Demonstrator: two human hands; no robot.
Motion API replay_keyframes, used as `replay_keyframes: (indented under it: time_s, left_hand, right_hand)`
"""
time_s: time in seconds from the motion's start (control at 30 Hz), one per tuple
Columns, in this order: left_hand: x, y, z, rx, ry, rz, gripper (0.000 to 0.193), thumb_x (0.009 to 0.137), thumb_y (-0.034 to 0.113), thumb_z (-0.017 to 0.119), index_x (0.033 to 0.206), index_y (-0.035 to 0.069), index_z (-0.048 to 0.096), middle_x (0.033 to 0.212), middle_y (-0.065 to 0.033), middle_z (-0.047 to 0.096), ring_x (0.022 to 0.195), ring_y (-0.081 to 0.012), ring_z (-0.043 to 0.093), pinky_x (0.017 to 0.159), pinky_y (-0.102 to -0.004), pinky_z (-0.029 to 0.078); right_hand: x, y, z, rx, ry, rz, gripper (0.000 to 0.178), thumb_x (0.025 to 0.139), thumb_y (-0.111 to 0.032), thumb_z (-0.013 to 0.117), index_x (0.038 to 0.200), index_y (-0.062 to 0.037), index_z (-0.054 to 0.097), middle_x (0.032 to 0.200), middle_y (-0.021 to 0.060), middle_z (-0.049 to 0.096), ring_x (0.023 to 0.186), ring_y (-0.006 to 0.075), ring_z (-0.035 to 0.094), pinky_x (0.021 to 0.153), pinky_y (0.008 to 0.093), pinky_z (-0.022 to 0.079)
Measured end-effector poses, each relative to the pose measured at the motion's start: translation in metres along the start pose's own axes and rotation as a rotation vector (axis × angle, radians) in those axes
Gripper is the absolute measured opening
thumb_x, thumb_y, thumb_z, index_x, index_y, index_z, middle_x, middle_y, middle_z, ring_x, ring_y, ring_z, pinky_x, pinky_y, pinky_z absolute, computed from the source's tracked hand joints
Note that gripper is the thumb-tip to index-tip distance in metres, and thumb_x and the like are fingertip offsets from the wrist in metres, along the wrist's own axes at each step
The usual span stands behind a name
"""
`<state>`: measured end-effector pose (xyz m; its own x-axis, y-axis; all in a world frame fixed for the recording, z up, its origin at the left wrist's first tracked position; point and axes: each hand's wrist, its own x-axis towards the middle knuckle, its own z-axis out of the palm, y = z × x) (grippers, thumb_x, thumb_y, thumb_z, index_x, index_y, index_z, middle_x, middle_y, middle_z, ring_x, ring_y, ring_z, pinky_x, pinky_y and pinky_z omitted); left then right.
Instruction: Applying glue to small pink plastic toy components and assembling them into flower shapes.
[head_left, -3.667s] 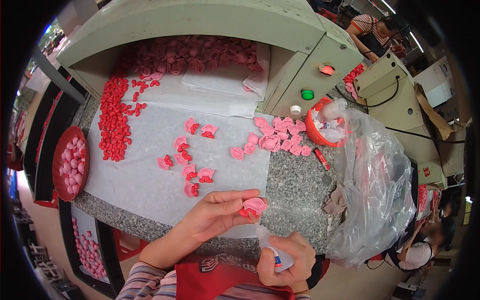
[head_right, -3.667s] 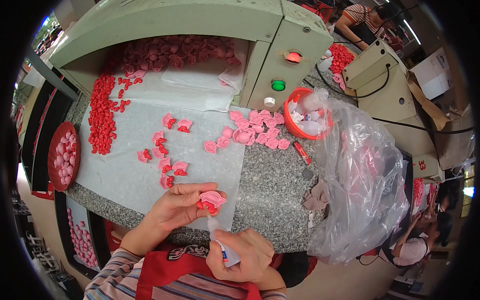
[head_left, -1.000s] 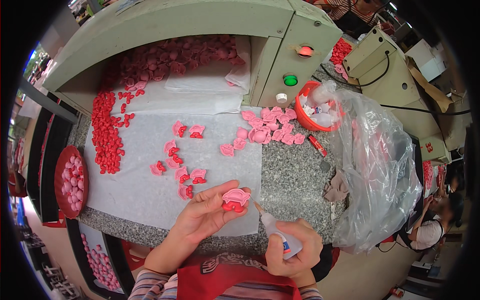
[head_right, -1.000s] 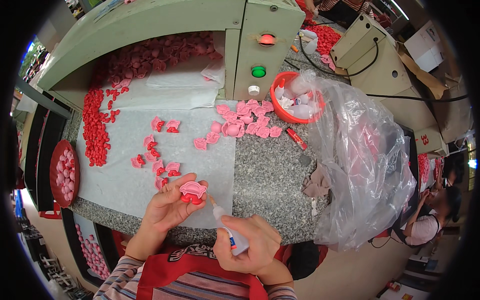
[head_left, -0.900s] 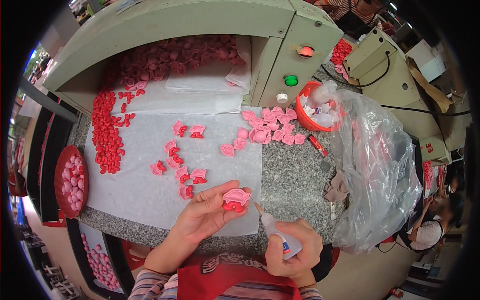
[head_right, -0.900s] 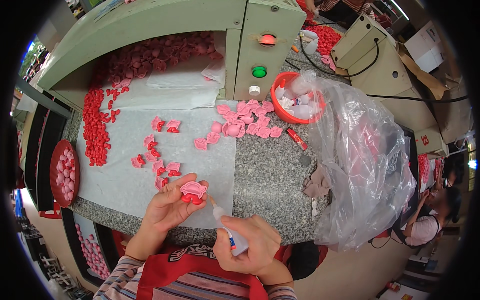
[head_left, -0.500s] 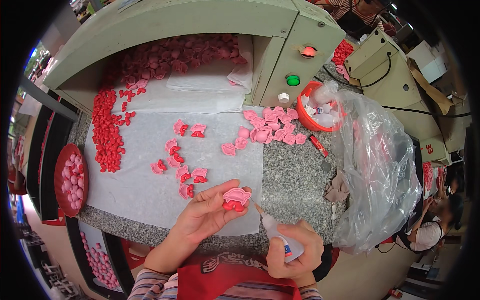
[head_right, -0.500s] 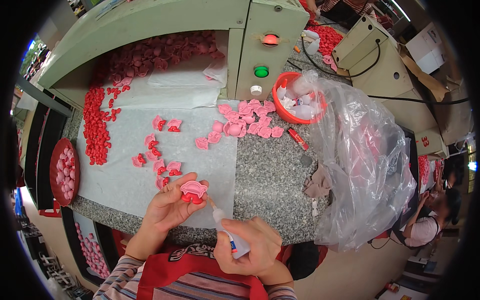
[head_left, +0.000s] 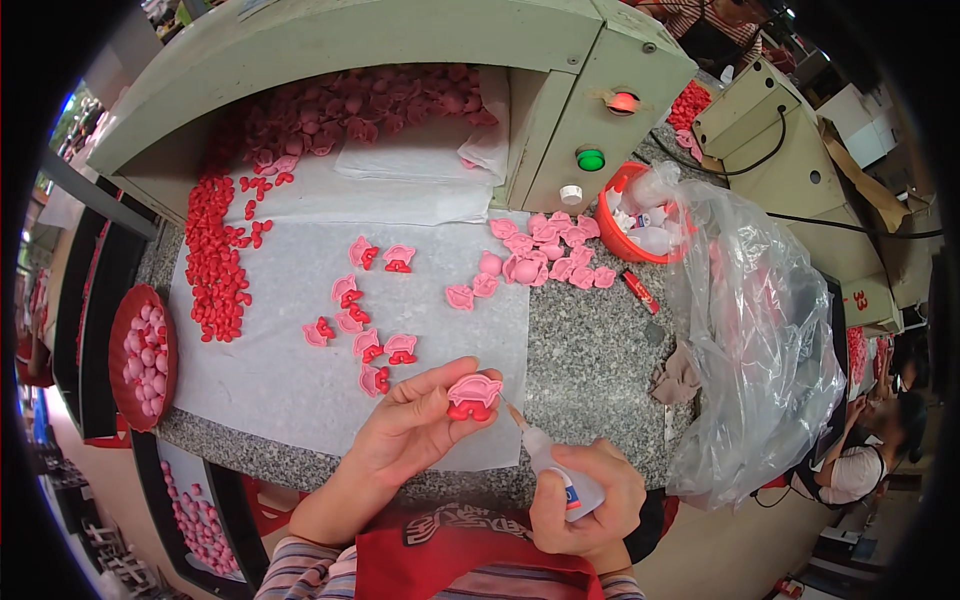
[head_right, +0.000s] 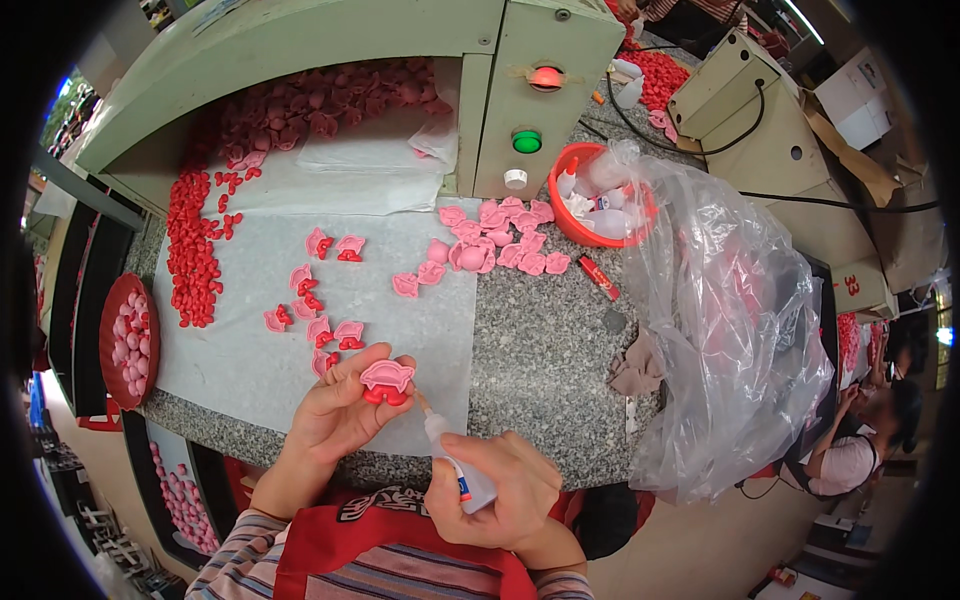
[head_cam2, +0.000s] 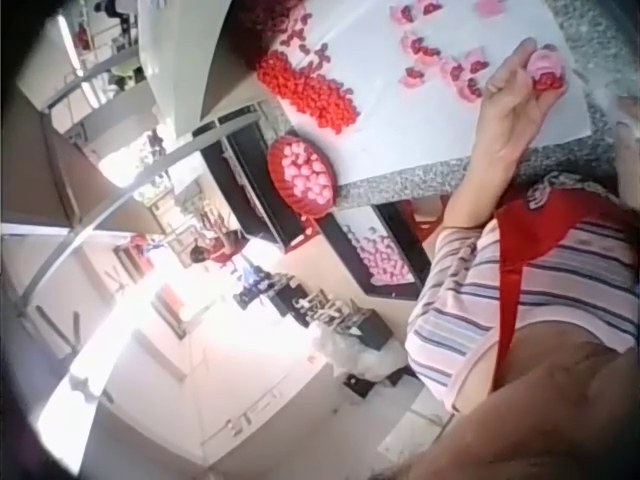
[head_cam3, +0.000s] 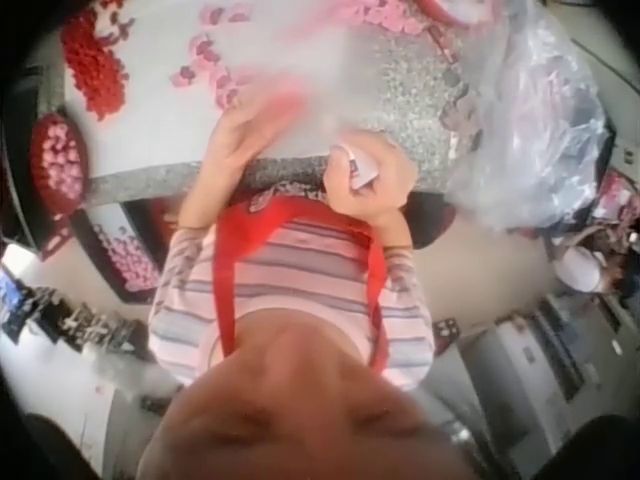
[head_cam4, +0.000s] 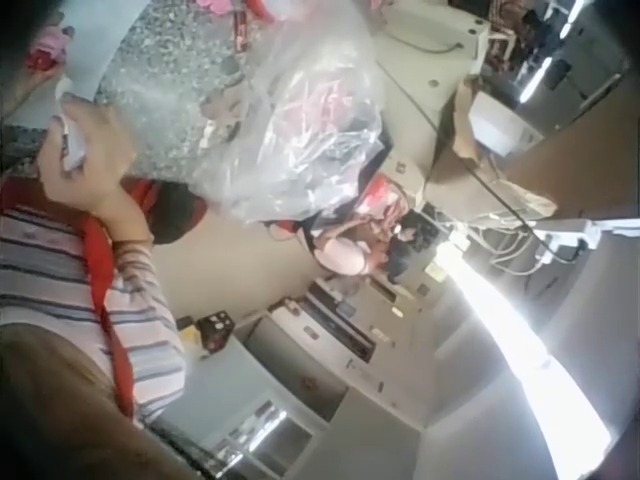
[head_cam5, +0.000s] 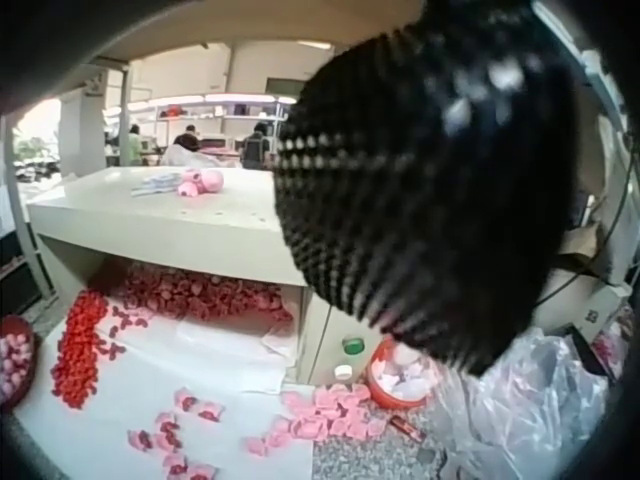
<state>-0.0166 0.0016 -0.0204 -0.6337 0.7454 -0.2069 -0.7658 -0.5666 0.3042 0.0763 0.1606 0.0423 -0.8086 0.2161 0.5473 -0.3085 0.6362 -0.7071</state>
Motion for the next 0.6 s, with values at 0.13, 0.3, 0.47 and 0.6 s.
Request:
replay_keyframes:
  time_s: [0.13, 0.3, 0.47, 0.6]
  left_hand:
    - [-0.0002, -0.0006, 0.0009, 0.025, -0.015, 0.030, 0.038, 0.083, 0.012, 0.058, 0.120, 0.005, 0.051, 0.124, -0.0182, 0.047, 0.113, -0.0290, 0.048, 0.095, -0.0404, 0.042]
    - [-0.0004, -0.0005, 0.0023, 0.054, 0.009, 0.044, 0.039, 0.082, 0.013, 0.060, 0.119, 0.006, 0.052, 0.123, -0.0174, 0.049, 0.111, -0.0288, 0.050, 0.094, -0.0396, 0.043]
    - [-0.0003, -0.0002, 0.0025, 0.058, 0.019, 0.049, 0.040, 0.081, 0.014, 0.061, 0.119, 0.007, 0.052, 0.123, -0.0174, 0.048, 0.108, -0.0295, 0.052, 0.094, -0.0393, 0.043]
    - [0.0001, 0.0000, 0.0031, 0.046, 0.022, 0.037, 0.040, 0.082, 0.015, 0.060, 0.120, 0.006, 0.052, 0.123, -0.0179, 0.048, 0.107, -0.0301, 0.053, 0.093, -0.0392, 0.044]
  right_hand:
    - [0.0019, 0.0026, 0.0026, 0.013, 0.042, -0.044, 0.026, 0.061, 0.000, 0.063, 0.086, -0.0002, 0.058, 0.065, 0.0079, 0.061, 0.042, 0.0155, 0.049, 0.038, 0.0231, 0.037]
    - [0.0024, 0.0015, 0.0041, 0.021, 0.022, -0.051, 0.026, 0.061, 0.000, 0.064, 0.086, -0.0009, 0.058, 0.067, 0.0071, 0.062, 0.042, 0.0152, 0.050, 0.038, 0.0231, 0.038]
    - [0.0021, -0.0002, 0.0034, 0.005, 0.000, -0.062, 0.026, 0.061, -0.001, 0.064, 0.086, -0.0015, 0.058, 0.067, 0.0069, 0.062, 0.042, 0.0153, 0.049, 0.038, 0.0231, 0.037]
    - [0.0027, -0.0012, 0.0033, 0.011, 0.001, -0.057, 0.025, 0.061, 0.000, 0.064, 0.085, -0.0016, 0.058, 0.066, 0.0069, 0.062, 0.041, 0.0152, 0.049, 0.038, 0.0231, 0.037]
